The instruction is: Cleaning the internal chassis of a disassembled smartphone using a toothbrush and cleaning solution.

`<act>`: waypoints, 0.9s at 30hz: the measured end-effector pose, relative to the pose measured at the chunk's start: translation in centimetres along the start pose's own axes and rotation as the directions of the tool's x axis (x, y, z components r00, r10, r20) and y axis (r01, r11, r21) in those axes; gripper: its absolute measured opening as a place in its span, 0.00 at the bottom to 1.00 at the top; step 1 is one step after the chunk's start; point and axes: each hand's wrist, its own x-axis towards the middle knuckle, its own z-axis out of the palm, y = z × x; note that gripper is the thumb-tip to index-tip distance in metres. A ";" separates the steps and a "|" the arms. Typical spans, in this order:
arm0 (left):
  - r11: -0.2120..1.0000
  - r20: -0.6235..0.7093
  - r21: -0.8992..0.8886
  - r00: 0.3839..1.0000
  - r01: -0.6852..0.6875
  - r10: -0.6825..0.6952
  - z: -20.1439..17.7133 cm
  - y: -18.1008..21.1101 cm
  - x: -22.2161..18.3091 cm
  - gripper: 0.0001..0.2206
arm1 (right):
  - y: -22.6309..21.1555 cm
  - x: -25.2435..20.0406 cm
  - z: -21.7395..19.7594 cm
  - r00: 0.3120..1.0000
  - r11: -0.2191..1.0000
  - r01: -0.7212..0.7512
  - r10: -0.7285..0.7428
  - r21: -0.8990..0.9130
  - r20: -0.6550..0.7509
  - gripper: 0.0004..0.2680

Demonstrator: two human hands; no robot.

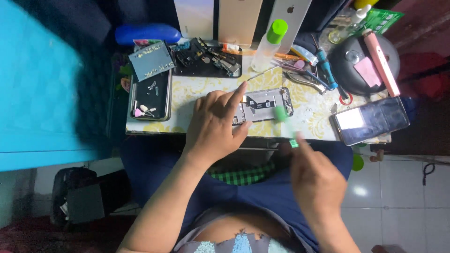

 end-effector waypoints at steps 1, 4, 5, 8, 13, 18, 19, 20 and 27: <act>1.000 0.002 -0.007 1.000 0.002 -0.002 0.0 0.0 -0.1 0.39 | -0.6 0.0 -0.3 1.000 1.000 -0.002 0.002 -0.006 0.005 0.17; 1.000 0.005 -0.014 1.000 -0.005 0.005 -0.2 0.0 -0.1 0.39 | -1.1 0.3 -0.9 0.995 0.993 0.094 -0.096 0.067 0.027 0.16; 1.000 0.008 -0.012 1.000 0.004 -0.004 -0.2 0.0 0.0 0.40 | -0.3 0.5 -0.8 0.999 0.999 0.035 -0.035 0.019 0.017 0.16; 1.000 0.003 -0.012 1.000 0.008 -0.008 -0.1 0.0 0.3 0.40 | -1.1 0.9 -1.0 0.997 1.000 0.021 -0.022 0.023 0.073 0.17; 1.000 0.010 -0.022 1.000 0.015 -0.015 -0.3 -0.2 0.2 0.42 | -0.7 1.5 -1.3 0.992 0.967 -0.047 0.014 0.252 0.129 0.19; 1.000 0.015 -0.027 1.000 0.014 -0.013 -0.1 0.0 0.0 0.42 | -1.5 1.0 -1.0 0.990 0.969 0.050 -0.079 0.244 0.114 0.18; 1.000 0.010 -0.023 1.000 0.014 -0.014 -0.1 -0.1 0.0 0.42 | -0.6 1.1 -0.8 0.990 0.968 0.054 -0.083 0.246 0.109 0.18; 0.999 0.018 -0.046 1.000 0.027 -0.026 -0.1 -0.1 0.1 0.43 | 0.4 1.2 -0.7 0.997 0.982 0.046 -0.057 0.181 0.059 0.16; 0.999 -0.005 -0.039 1.000 0.008 -0.009 -0.3 -0.1 0.2 0.45 | 1.4 1.8 -1.3 0.987 0.959 -0.029 -0.017 0.283 0.157 0.19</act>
